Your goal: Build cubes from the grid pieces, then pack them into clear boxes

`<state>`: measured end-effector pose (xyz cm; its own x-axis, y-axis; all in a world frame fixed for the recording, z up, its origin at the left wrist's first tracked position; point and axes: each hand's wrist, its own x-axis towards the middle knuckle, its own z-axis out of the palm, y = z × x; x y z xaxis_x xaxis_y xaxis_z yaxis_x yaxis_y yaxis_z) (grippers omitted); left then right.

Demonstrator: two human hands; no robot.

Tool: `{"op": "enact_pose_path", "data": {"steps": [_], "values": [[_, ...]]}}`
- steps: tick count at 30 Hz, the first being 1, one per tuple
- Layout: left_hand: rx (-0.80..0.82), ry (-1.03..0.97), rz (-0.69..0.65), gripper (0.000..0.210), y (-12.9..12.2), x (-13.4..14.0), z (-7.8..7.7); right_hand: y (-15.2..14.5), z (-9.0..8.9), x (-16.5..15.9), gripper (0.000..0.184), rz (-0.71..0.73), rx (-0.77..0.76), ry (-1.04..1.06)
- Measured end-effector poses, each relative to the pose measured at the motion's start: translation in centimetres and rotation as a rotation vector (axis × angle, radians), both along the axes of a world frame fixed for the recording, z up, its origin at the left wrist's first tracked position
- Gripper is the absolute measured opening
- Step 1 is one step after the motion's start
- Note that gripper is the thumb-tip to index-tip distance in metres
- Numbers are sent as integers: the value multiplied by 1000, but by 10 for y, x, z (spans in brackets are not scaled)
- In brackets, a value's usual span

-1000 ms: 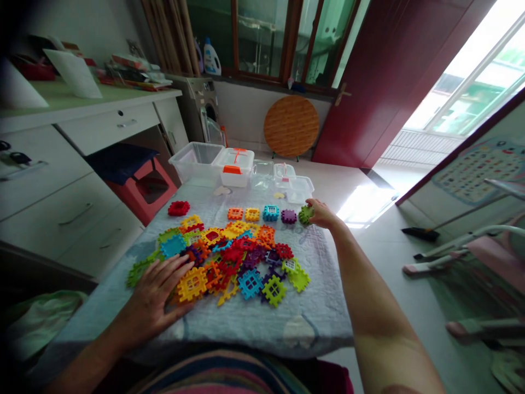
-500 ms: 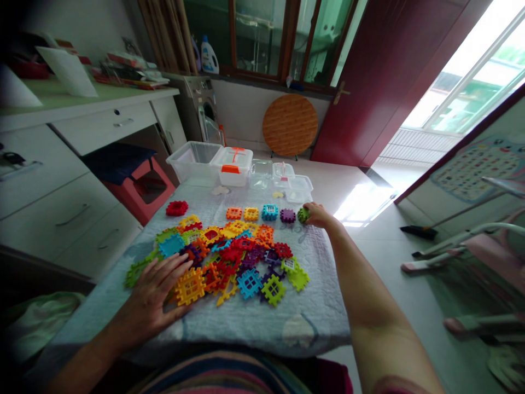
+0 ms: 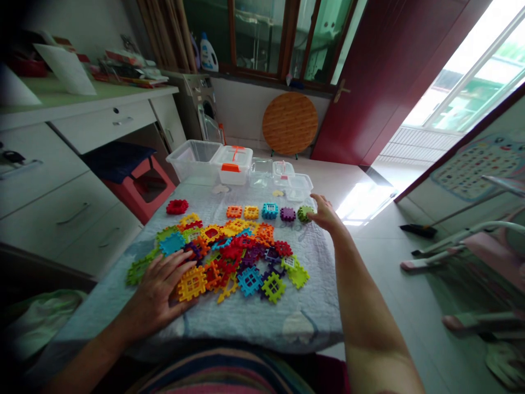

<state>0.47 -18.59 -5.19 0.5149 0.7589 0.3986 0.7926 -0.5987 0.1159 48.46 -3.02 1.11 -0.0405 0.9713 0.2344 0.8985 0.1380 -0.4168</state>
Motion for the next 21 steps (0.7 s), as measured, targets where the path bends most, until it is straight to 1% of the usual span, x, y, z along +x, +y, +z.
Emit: {"op": "enact_pose_path", "data": {"steps": [2, 4, 6, 7, 10, 12, 14, 17, 21], "values": [[-17, -10, 7, 66, 1, 3, 1, -16, 0, -12, 56, -23, 95, 146], [-35, -18, 9, 69, 1, 6, 3, -33, -2, -34, 47, 5, 141, 278], [-50, -26, 2, 75, 1, 9, 6, -49, -1, -65, 38, 85, 119, 364], [-51, -30, -6, 78, 1, 11, 9, -56, -1, -81, 34, 143, 91, 375], [-50, -34, -27, 84, 1, 17, 14, -73, 3, -129, 24, 329, 24, 320], [-42, -31, -30, 79, 1, 19, 16, -80, 5, -155, 21, 468, 54, 242], [-29, -34, -25, 68, 0, 21, 17, -83, 3, -173, 22, 574, 75, 174], [-15, -57, -23, 55, 0, 23, 19, -85, -5, -187, 26, 651, 82, 117], [-2, -106, -22, 51, 8, 26, 25, -89, -17, -195, 24, 666, 99, 96]]}}
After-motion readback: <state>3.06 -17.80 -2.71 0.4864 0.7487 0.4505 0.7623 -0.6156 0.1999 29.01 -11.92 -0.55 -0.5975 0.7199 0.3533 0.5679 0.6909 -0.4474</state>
